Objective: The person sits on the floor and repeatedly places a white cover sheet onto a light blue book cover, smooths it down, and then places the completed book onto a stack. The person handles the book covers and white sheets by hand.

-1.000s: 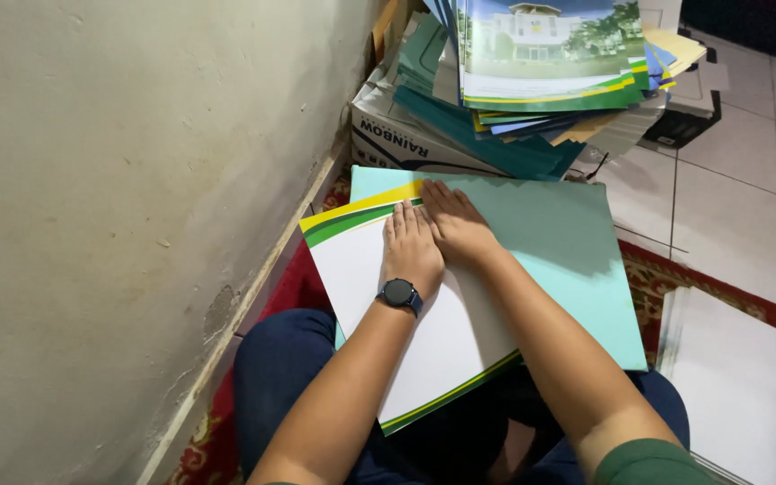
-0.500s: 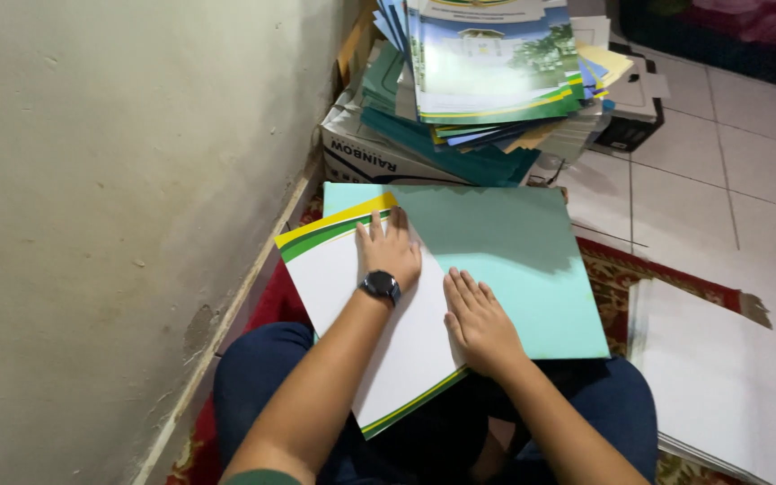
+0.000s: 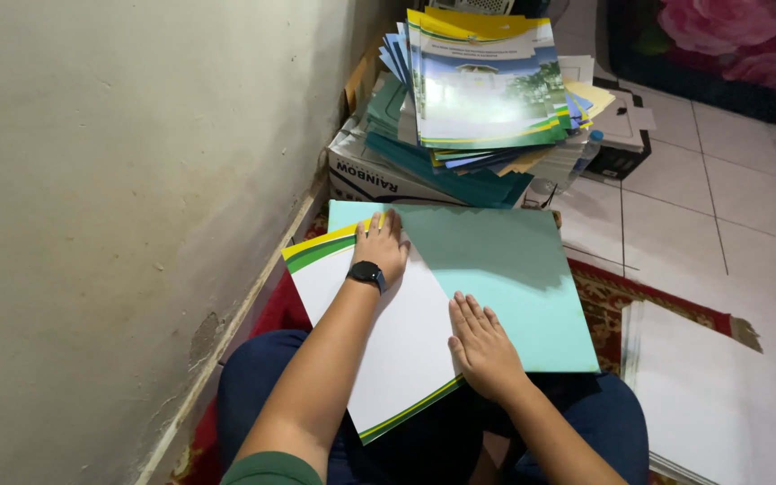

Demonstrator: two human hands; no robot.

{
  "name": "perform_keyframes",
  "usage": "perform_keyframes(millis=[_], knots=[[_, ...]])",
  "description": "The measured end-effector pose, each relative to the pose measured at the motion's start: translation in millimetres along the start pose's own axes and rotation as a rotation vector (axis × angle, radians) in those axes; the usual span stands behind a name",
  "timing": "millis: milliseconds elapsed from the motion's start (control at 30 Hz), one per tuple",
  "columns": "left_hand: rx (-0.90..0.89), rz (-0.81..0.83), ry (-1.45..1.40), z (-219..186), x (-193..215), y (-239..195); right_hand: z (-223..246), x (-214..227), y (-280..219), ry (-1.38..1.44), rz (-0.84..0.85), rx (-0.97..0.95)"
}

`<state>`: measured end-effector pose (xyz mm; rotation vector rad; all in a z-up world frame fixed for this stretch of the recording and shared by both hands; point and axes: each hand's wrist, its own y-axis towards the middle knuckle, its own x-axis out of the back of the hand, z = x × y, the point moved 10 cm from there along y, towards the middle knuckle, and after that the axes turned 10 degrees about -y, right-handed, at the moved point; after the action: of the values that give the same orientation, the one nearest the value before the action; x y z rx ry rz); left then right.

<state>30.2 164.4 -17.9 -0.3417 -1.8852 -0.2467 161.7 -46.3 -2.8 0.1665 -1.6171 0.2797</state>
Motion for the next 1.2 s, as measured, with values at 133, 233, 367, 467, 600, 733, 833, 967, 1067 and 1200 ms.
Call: perform_keyframes(millis=[133, 233, 367, 467, 600, 733, 833, 967, 1067, 1200], knots=[[0.022, 0.022, 0.036, -15.0, 5.8, -25.7, -5.2, -6.7, 1.4, -0.006, -0.025, 0.013], [0.216, 0.004, 0.066, -9.0, 24.1, -58.4, -4.9, -10.9, 8.2, -0.048, -0.037, 0.035], [0.209, 0.031, -0.055, -14.9, 40.2, -73.7, -6.0, -21.7, 50.4, -0.146, 0.082, 0.07], [0.2, -0.02, -0.081, -15.5, 44.3, -71.5, -3.3, -8.9, 100.1, -0.148, -0.023, 0.123], [0.191, -0.056, -0.145, -13.7, 45.8, -71.2, 4.3, 5.8, 150.9, -0.129, -0.129, 0.134], [0.184, -0.075, -0.137, -10.3, 41.2, -67.0, 7.0, 10.1, 149.8, -0.137, -0.18, 0.124], [0.185, -0.075, -0.149, -11.8, 43.1, -69.5, 8.3, 6.6, 124.8, -0.126, -0.14, 0.131], [0.177, -0.116, -0.141, -13.2, 44.6, -71.5, 13.2, 6.9, 77.1, -0.094, -0.124, 0.119], [0.173, -0.132, -0.113, -15.2, 41.6, -70.5, 9.3, -0.7, 66.8, -0.106, -0.109, 0.118], [0.181, -0.134, -0.099, -13.5, 41.2, -69.3, 7.5, 5.9, 102.6, -0.106, -0.144, 0.136]])
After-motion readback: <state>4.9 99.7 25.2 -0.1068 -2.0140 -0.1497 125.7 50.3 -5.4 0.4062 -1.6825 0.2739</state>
